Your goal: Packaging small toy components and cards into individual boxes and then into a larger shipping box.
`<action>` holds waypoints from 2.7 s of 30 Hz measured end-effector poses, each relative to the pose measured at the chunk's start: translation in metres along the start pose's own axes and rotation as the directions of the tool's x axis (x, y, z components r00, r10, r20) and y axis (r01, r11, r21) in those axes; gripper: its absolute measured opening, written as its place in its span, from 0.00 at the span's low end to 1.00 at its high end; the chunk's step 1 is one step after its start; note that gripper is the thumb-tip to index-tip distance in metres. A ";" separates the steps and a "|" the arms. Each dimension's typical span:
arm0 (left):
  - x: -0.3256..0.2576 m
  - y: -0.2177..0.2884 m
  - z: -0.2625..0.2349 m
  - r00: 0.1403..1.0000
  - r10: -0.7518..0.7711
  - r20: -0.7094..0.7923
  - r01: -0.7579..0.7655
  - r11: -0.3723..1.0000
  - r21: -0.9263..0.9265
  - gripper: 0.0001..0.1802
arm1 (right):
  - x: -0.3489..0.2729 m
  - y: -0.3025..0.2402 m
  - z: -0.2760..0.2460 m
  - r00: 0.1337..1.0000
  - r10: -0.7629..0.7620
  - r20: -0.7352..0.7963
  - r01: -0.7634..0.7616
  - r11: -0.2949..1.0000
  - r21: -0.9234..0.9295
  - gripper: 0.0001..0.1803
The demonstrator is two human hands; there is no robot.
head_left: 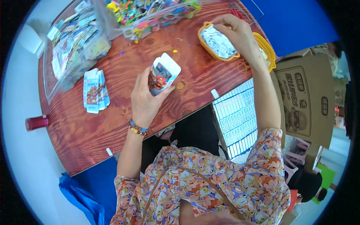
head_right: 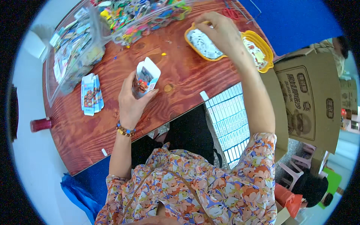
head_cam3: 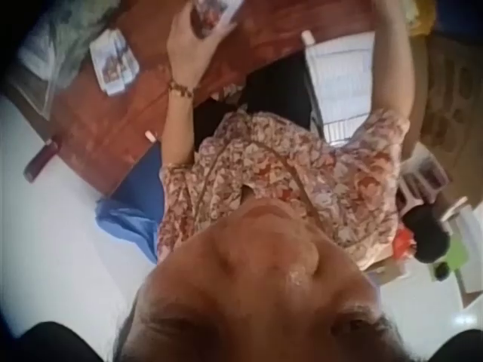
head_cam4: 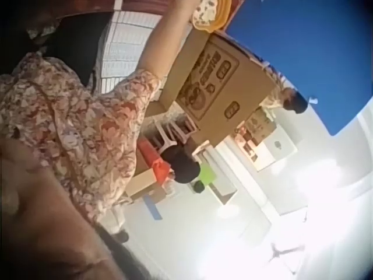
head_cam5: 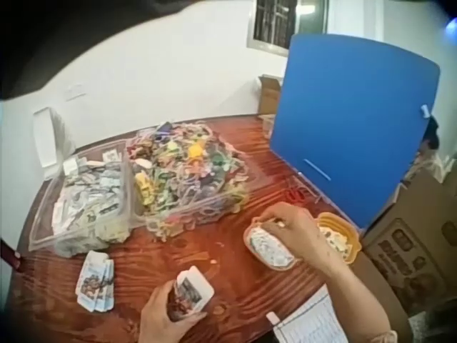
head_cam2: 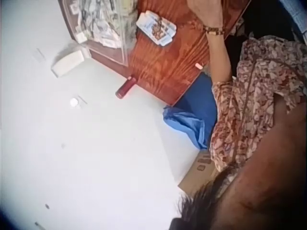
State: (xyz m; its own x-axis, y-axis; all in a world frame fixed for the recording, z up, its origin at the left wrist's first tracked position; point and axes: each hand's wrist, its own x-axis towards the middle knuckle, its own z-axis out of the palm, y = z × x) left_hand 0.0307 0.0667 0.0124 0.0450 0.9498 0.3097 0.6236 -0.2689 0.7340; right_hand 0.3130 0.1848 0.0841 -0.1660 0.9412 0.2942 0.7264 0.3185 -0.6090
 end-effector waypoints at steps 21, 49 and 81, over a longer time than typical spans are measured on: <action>0.004 0.021 0.038 0.975 0.154 0.159 -0.152 0.988 -0.025 0.45 | 0.005 0.053 0.007 0.950 0.159 0.268 -0.076 0.953 -0.293 0.13; 0.007 0.014 0.039 0.976 0.137 0.172 -0.138 0.990 -0.009 0.47 | 0.014 0.078 -0.001 0.938 0.249 0.242 -0.314 0.905 0.287 0.10; 0.019 0.020 0.069 0.989 0.127 0.070 -0.125 0.992 -0.032 0.44 | -0.053 -0.037 0.002 0.923 -0.034 0.384 -0.066 0.967 0.245 0.12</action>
State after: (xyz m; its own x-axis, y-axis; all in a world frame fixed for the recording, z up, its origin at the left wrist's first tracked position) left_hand 0.0975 0.0899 -0.0088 0.1788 0.9167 0.3574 0.5875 -0.3909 0.7086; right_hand 0.2938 0.1233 0.0892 -0.4342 0.9008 0.0096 0.5498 0.2735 -0.7892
